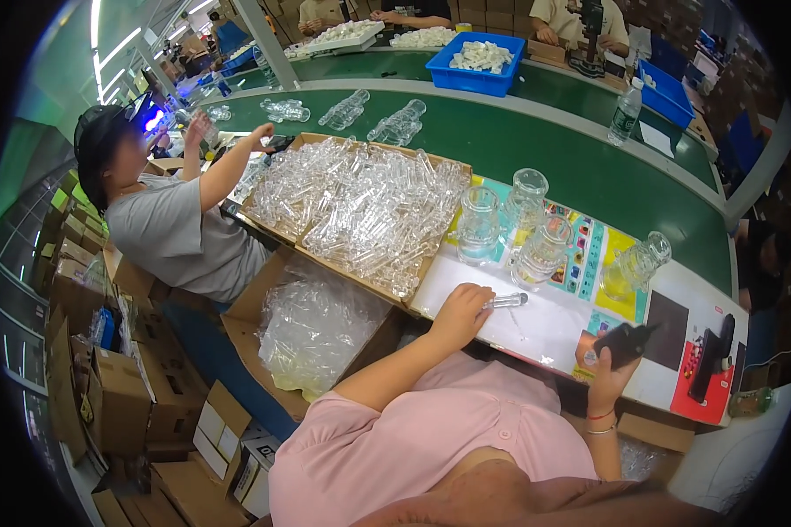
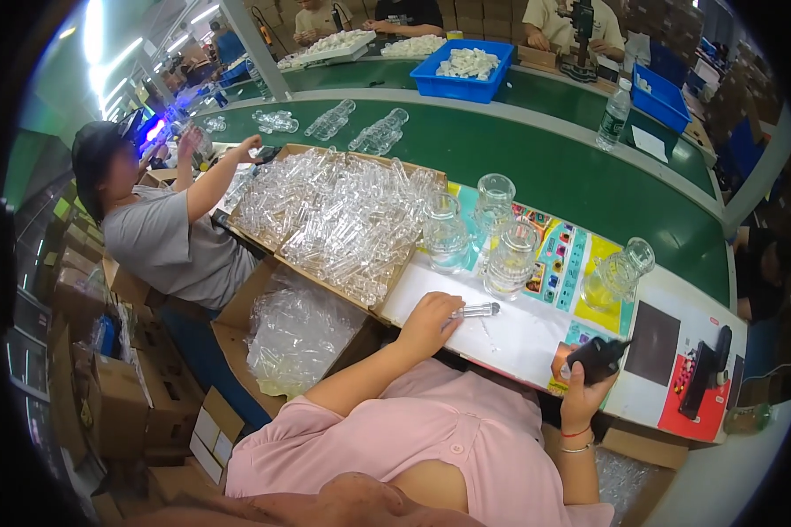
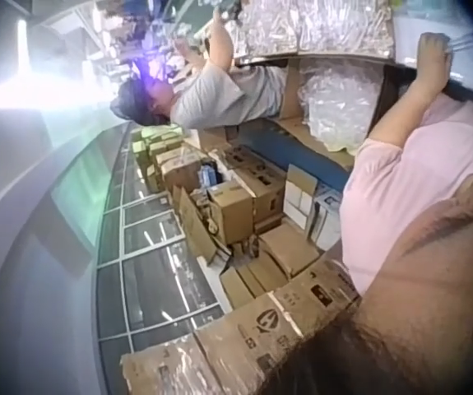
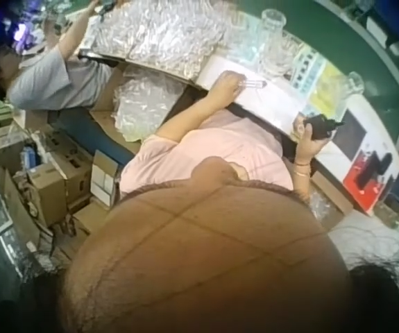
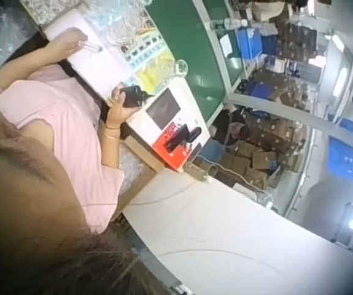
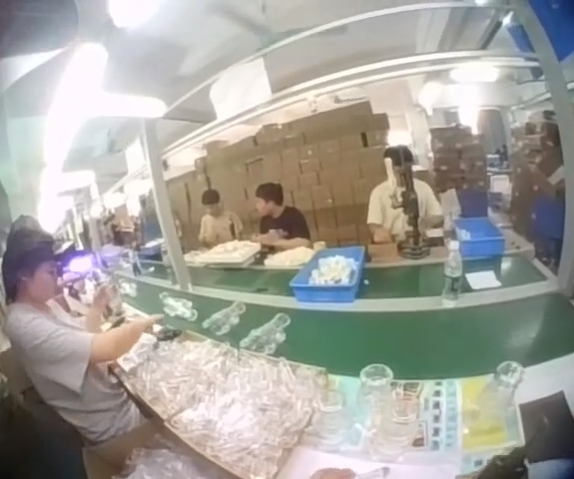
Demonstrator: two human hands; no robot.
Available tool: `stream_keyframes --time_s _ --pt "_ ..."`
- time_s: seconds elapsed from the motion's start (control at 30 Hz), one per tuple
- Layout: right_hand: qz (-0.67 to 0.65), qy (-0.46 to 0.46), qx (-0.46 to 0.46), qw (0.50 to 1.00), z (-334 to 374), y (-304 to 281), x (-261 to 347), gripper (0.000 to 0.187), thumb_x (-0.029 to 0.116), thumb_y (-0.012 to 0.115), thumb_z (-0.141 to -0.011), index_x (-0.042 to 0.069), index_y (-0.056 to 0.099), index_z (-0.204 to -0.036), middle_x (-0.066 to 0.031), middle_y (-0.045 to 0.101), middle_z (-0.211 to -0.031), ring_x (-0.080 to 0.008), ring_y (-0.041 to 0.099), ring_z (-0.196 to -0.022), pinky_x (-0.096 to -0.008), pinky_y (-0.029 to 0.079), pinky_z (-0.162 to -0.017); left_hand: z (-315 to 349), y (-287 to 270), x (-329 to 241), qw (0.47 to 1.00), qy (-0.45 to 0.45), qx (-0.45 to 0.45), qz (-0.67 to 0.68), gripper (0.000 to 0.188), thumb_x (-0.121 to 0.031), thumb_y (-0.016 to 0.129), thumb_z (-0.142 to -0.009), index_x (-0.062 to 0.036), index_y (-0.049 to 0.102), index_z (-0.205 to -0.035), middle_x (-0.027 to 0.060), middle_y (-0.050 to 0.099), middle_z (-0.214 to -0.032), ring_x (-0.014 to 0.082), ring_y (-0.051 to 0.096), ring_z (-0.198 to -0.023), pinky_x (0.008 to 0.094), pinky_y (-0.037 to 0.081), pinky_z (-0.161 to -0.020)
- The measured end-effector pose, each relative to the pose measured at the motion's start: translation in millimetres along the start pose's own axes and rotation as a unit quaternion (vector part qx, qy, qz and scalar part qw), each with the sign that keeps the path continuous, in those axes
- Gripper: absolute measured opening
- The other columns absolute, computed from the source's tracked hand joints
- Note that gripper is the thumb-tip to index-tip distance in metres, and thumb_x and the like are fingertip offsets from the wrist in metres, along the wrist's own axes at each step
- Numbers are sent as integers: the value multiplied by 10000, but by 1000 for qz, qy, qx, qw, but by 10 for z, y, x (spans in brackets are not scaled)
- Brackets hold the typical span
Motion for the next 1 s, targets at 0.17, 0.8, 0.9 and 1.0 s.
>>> stream_keyframes --time_s 0.17,0.8,0.9,1.0 --pt "46 35 -16 998 52 -95 -308 330 54 542 -829 -25 414 -1122 -98 535 -1043 -183 496 -998 -313 351 -922 -180 -371 -127 999 -4 27 -34 314 -98 657 -709 -45 552 -1000 112 567 -1033 297 504 -966 369 416 -846" --pt "184 69 -133 971 119 -202 -559 285 34 499 -811 -43 417 -1073 -131 476 -1050 -247 480 -1020 -363 365 -921 -2287 -1233 4322 758 -597 -113 239 376 -100 575 -802 -13 493 -1159 115 575 -999 222 573 -911 330 506 -739" --pt "194 100 -137 966 123 -237 -643 273 33 495 -811 -45 428 -1063 -128 479 -1048 -244 478 -1010 -359 365 -916 -2347 -1252 4579 741 -582 -123 313 271 -19 517 -807 -6 519 -1078 110 584 -890 227 608 -783 318 542 -654" --pt "203 82 -127 967 -12 -95 -545 270 34 492 -816 -45 427 -1066 -130 482 -1055 -241 477 -1003 -355 367 -909 -2403 -1349 4541 749 -564 -140 318 213 47 458 -808 0 543 -998 106 587 -821 223 619 -717 306 553 -622"
Point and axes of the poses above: each hand's wrist, its own z-axis away from the middle knuckle, its own y-axis out of the palm, x = y × z, the point moved 7 cm from there along -z, towards the middle knuckle
